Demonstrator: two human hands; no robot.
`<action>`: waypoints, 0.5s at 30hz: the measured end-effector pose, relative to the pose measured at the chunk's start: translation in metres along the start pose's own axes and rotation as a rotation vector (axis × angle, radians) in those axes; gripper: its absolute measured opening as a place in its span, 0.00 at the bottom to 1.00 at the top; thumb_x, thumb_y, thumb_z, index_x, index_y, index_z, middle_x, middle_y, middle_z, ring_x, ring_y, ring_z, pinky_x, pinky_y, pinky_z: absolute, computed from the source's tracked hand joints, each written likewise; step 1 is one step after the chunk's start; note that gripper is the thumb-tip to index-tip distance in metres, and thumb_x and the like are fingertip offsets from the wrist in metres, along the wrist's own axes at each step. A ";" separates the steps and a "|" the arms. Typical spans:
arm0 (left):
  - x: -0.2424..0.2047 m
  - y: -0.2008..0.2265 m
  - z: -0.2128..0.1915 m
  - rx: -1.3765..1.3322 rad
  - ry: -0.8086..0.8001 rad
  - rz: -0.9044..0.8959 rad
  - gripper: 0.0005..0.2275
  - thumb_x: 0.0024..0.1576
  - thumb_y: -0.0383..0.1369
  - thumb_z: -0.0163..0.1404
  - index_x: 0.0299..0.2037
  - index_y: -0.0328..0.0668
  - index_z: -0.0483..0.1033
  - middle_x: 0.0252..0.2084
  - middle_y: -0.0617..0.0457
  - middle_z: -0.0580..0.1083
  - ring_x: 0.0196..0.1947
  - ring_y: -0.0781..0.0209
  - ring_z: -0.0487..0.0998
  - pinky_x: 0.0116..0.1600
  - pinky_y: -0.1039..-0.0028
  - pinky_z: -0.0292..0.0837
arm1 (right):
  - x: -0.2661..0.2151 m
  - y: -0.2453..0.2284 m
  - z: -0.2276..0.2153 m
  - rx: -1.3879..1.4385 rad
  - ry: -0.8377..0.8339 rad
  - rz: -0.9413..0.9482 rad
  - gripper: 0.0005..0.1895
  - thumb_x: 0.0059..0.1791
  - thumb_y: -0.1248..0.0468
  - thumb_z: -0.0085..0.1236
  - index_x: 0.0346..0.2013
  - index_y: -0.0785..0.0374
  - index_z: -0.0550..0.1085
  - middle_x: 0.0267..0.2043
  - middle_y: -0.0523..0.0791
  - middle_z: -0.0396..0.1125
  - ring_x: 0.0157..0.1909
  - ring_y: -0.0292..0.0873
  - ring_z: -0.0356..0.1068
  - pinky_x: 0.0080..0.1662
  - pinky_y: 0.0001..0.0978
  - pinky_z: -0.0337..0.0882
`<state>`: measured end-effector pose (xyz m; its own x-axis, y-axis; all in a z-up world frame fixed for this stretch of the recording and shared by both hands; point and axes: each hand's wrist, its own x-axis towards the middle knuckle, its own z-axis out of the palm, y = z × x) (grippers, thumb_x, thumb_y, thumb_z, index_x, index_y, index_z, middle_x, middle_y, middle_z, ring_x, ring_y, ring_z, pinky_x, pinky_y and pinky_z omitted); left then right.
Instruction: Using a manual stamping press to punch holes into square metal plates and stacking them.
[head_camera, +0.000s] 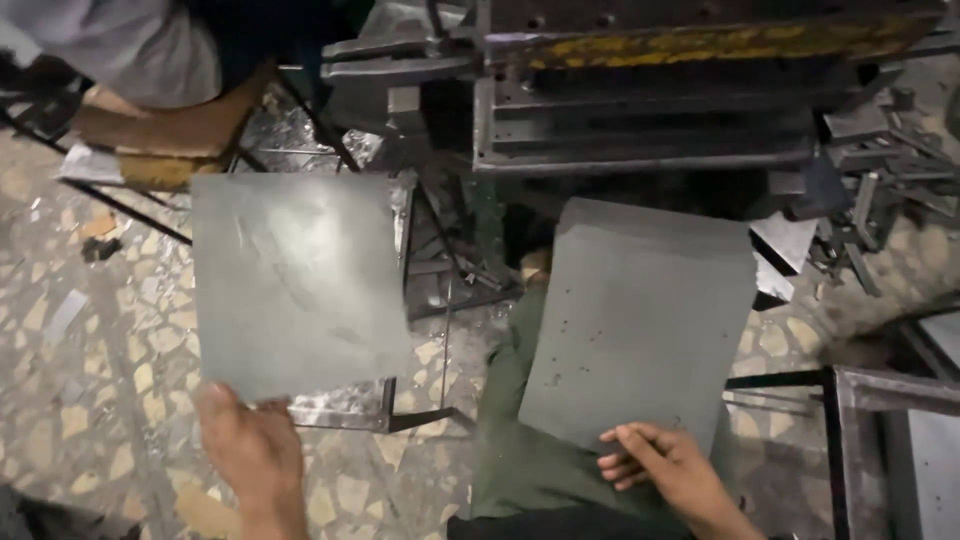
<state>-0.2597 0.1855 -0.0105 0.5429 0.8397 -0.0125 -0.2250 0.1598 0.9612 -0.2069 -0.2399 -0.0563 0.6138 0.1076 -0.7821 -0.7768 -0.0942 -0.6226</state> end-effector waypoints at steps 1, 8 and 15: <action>-0.016 -0.001 0.003 -0.162 0.053 -0.136 0.13 0.68 0.37 0.43 0.57 0.38 0.66 0.48 0.52 0.72 0.41 0.65 0.74 0.45 0.79 0.73 | -0.002 -0.002 0.005 0.014 -0.016 0.022 0.23 0.54 0.63 0.51 0.47 0.86 0.79 0.35 0.66 0.77 0.35 0.58 0.76 0.40 0.46 0.76; -0.094 -0.042 0.097 -0.331 -0.133 -0.459 0.33 0.52 0.31 0.56 0.68 0.38 0.57 0.39 0.53 0.69 0.39 0.61 0.73 0.45 0.73 0.75 | 0.000 -0.021 0.039 0.108 -0.363 -0.350 0.40 0.44 0.59 0.63 0.67 0.71 0.62 0.67 0.57 0.65 0.56 0.55 0.78 0.50 0.43 0.84; -0.116 -0.068 0.213 -0.561 -0.279 -0.540 0.16 0.62 0.28 0.49 0.61 0.39 0.66 0.58 0.38 0.70 0.55 0.43 0.77 0.60 0.50 0.78 | -0.002 -0.098 0.050 0.450 0.067 -0.690 0.16 0.55 0.65 0.51 0.49 0.79 0.72 0.45 0.63 0.75 0.47 0.58 0.78 0.52 0.55 0.78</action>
<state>-0.1350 -0.0331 -0.0153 0.8563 0.4250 -0.2936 -0.2059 0.8021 0.5606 -0.1388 -0.1818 0.0079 0.9696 -0.0647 -0.2361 -0.1951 0.3786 -0.9048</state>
